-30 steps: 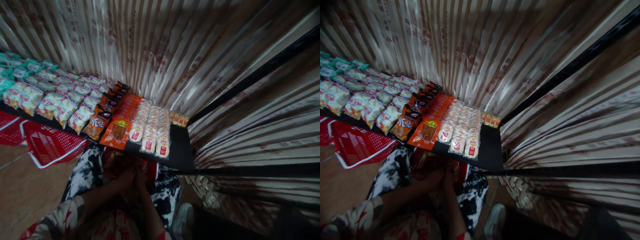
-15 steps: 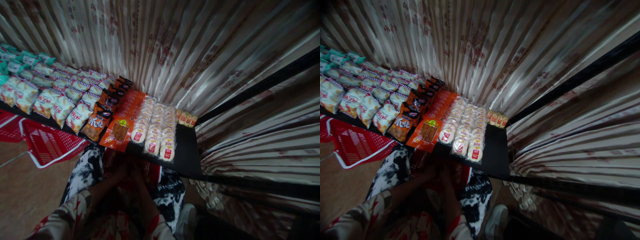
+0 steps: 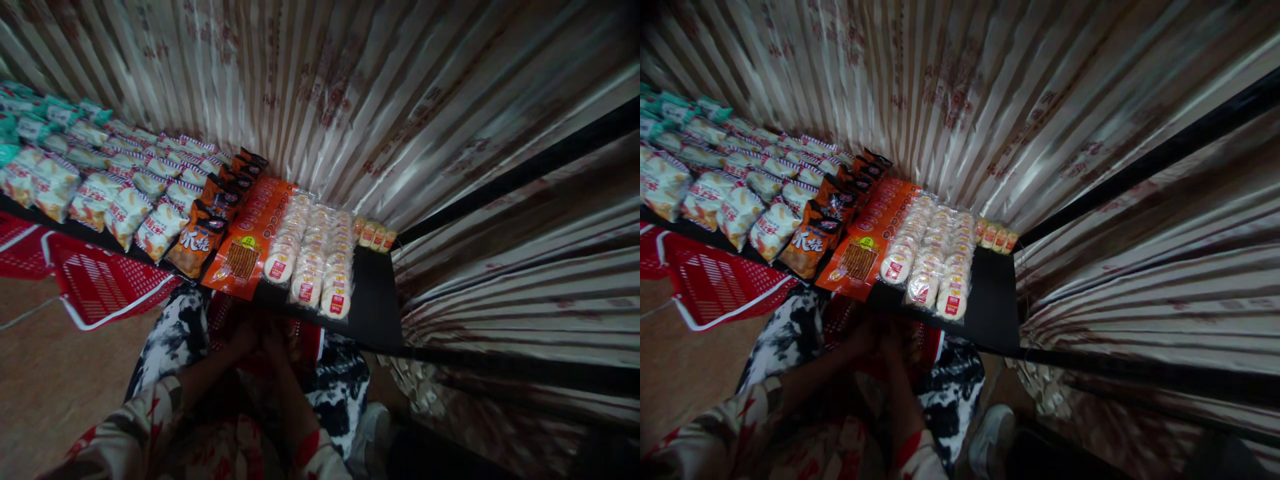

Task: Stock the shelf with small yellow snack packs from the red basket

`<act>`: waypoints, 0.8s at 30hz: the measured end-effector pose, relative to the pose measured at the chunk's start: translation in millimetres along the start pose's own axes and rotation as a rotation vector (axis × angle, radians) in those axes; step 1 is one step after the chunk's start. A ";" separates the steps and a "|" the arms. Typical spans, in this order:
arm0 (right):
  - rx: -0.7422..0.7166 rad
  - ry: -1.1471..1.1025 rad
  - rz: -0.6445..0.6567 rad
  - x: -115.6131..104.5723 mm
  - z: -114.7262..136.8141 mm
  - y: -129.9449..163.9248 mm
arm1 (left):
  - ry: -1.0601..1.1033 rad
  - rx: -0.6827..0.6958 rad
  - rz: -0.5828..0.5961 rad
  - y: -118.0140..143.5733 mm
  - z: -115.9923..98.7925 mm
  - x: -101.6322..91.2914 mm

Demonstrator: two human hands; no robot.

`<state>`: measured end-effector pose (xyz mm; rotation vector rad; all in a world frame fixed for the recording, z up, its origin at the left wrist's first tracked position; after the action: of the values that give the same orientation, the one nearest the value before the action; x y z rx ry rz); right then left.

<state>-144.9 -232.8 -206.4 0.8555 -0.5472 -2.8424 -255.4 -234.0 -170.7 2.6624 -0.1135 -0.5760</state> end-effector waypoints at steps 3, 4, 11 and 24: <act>0.011 -0.031 -0.011 -6.0 6.3 6.7 | -0.045 0.002 -0.022 4.3 -7.2 -4.0; 0.007 -0.048 -0.021 -7.9 9.1 9.4 | -0.039 0.009 -0.030 5.8 -9.9 -5.8; 0.008 -0.110 -0.104 -13.8 21.1 28.4 | 0.050 0.120 -0.058 12.7 -12.7 -11.3; -0.062 -0.013 -0.171 -30.3 42.3 55.9 | 0.092 0.115 -0.111 26.6 -10.1 -12.3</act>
<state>-142.4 -265.1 -137.2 0.9158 -0.4028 -3.0022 -262.2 -252.4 -146.7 2.8155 0.0290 -0.4944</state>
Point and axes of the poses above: each hand's wrist, its own y-axis away from the middle knuckle, its own x-axis out of the palm, z = x × y, the point moved 5 cm from there along -y, towards the middle knuckle, and after that the axes turned 5 degrees about y, right-handed, at the moved point
